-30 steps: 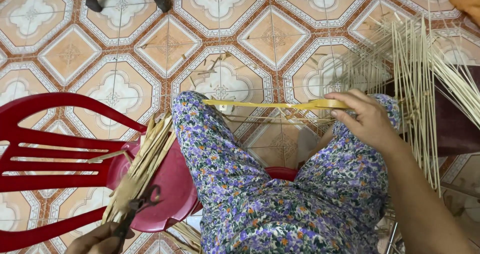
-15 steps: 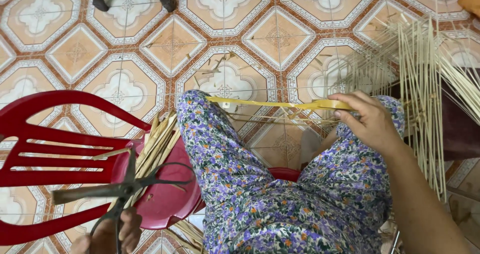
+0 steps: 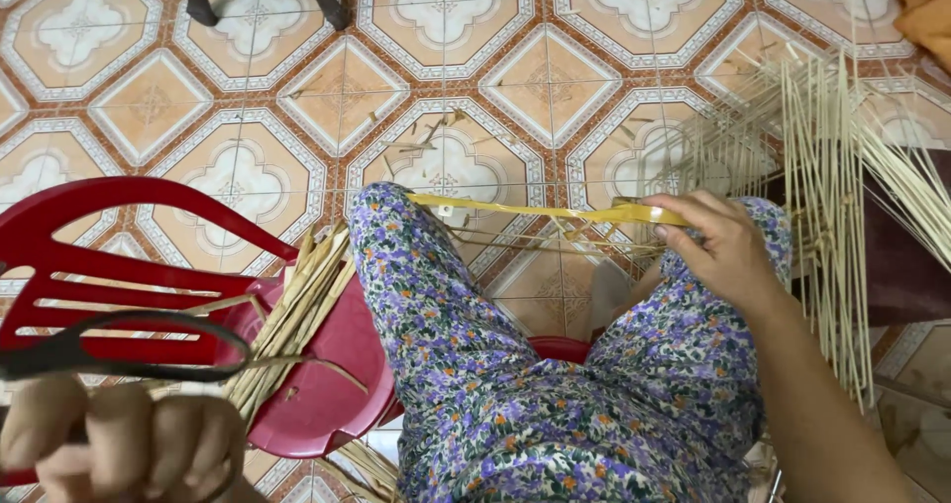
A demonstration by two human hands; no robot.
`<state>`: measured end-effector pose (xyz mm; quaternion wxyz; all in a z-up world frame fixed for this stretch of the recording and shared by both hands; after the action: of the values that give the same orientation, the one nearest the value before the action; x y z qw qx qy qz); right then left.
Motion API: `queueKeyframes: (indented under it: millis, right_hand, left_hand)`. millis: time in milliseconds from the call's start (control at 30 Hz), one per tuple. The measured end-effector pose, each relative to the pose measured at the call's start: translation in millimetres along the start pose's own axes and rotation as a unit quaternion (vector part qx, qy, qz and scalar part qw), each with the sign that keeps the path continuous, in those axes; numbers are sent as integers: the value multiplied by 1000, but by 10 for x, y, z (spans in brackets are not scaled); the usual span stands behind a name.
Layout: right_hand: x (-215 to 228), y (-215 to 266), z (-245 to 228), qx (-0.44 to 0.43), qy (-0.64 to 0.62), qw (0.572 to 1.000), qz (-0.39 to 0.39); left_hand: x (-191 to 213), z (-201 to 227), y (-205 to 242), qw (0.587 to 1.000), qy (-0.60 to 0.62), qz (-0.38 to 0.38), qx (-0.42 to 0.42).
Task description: Assembling a bamboo furniture frame using thin wooden/bamboo strips, adhesive tape, and scissors.
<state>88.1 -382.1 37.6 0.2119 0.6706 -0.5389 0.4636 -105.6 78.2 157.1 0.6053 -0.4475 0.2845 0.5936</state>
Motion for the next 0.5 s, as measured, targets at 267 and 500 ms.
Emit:
queueKeyframes:
  millis: [267,500]
  right_hand:
    - [-2,3,-64,30,-17,999,21]
    - [19,-17,-26,10,-56,998,37]
  left_hand:
    - [-257,-1707,-1221,945,-302,-52,112]
    - [191,-3322,-2046,886,-365,-230,169]
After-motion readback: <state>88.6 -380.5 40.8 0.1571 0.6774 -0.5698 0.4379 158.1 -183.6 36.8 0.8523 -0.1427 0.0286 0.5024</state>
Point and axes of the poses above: each hand's wrist, its own y-axis away from the middle knuckle, its own x-axis out of the back of the hand, z = x × y, the point moved 7 cm from there along -y, towards the middle knuckle, and after that the axes turned 6 degrees about y, right-handed, at the moved point
